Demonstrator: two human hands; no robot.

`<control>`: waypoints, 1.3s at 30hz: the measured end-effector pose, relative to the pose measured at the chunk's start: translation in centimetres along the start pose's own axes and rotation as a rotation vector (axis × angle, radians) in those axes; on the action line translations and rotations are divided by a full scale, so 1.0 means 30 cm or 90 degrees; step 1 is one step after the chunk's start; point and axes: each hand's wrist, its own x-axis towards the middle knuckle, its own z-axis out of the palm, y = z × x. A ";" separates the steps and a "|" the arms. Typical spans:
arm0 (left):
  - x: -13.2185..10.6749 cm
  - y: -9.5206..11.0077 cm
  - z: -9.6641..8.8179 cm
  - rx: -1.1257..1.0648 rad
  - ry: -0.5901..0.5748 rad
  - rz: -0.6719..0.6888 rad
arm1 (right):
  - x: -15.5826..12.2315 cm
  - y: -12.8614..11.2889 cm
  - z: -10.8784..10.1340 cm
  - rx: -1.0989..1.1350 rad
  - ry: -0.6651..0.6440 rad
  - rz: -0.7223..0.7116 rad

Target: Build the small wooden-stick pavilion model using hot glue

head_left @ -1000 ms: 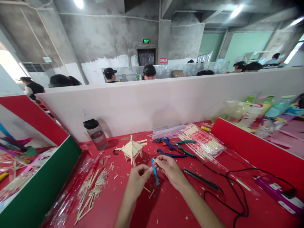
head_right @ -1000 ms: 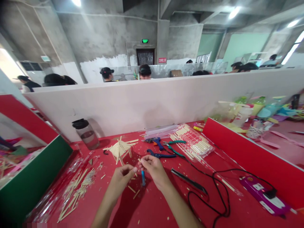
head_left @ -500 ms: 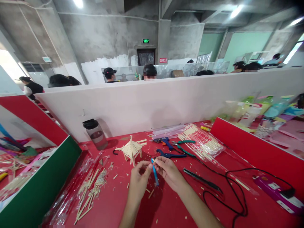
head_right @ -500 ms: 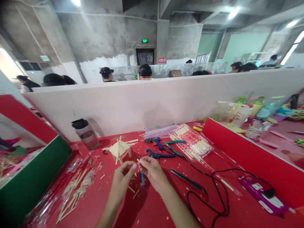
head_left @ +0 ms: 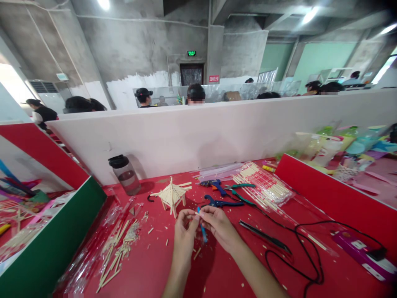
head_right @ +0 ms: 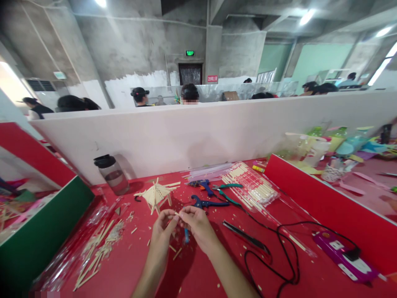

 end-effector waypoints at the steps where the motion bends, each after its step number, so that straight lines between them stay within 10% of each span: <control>1: -0.002 -0.001 0.004 -0.004 0.003 0.004 | 0.001 0.002 -0.001 -0.006 0.000 -0.004; 39: -0.023 0.040 0.018 -0.173 -0.046 -0.143 | -0.016 -0.026 -0.034 -0.015 -0.101 0.019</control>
